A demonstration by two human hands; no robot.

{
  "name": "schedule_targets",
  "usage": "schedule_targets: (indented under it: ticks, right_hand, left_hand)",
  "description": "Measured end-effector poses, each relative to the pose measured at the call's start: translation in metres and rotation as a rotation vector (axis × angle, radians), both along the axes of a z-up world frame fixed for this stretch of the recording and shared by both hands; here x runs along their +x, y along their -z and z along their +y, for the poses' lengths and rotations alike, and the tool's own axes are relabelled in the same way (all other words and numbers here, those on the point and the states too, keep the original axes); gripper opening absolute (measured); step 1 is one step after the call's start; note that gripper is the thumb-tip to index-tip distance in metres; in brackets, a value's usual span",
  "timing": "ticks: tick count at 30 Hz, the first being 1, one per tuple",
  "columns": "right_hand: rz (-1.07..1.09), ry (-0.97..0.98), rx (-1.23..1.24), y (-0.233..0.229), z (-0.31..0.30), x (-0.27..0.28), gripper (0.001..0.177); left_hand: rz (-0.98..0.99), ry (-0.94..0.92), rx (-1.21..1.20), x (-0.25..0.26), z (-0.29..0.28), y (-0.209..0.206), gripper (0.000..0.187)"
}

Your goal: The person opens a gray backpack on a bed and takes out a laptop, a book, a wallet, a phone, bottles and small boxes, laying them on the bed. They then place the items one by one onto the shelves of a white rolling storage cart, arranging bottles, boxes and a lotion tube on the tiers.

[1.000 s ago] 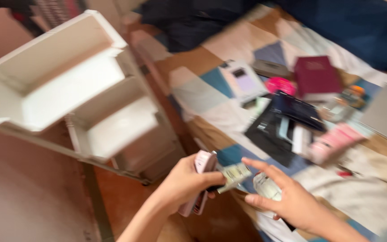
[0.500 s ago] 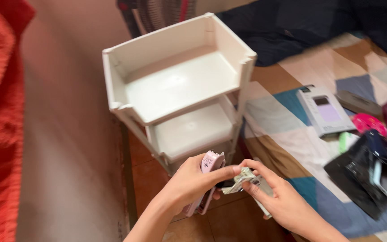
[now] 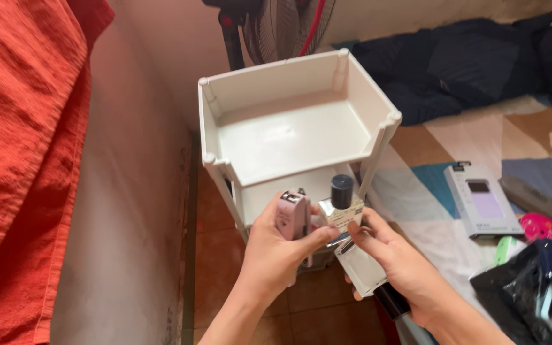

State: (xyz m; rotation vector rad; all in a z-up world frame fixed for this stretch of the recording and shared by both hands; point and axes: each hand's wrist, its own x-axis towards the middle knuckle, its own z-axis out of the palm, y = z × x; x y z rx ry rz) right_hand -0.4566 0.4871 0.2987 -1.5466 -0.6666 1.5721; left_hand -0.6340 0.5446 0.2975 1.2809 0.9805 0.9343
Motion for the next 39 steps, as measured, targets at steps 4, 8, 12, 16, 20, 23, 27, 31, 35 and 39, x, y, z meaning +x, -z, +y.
schedule_targets:
  ticks: [4,8,12,16,20,23,27,31,35,39]
  right_hand:
    - [0.061,-0.040,-0.025,-0.021,0.010,0.018,0.056]
    - [0.260,-0.055,0.013,-0.023,0.024,0.052,0.056]
    - [0.513,-0.121,0.145,-0.030,0.041,0.097,0.055]
    - [0.545,-0.103,0.138,-0.048,0.065,0.124,0.057]
    - [0.595,0.068,0.115,-0.065,0.089,0.133,0.055]
    - [0.673,0.229,0.060,-0.069,0.114,0.132,0.061]
    - [0.549,0.034,0.197,-0.062,0.147,0.138,0.058]
    - [0.293,-0.028,0.352,-0.061,0.186,0.130,0.051]
    - [0.009,0.073,0.253,-0.057,0.229,0.108,0.053]
    - [-0.275,0.148,0.266,-0.038,0.273,0.088,0.063]
  left_hand:
    - [-0.008,-0.054,0.034,0.009,0.006,-0.022,0.033]
    - [0.074,-0.109,0.095,0.019,0.016,-0.042,0.028]
    - [0.122,-0.237,0.149,0.028,0.033,-0.060,0.025]
    - [0.145,-0.300,0.114,0.033,0.058,-0.070,0.022]
    - [0.191,-0.353,0.127,0.037,0.089,-0.066,0.025]
    - [0.257,-0.372,0.238,0.040,0.117,-0.058,0.026]
    - [0.293,-0.362,0.248,0.045,0.161,-0.035,0.028]
    - [0.269,-0.361,0.067,0.058,0.202,-0.018,0.029]
    - [0.265,-0.331,0.138,0.066,0.246,0.001,0.032]
    - [0.334,-0.302,0.154,0.074,0.282,0.016,0.035]
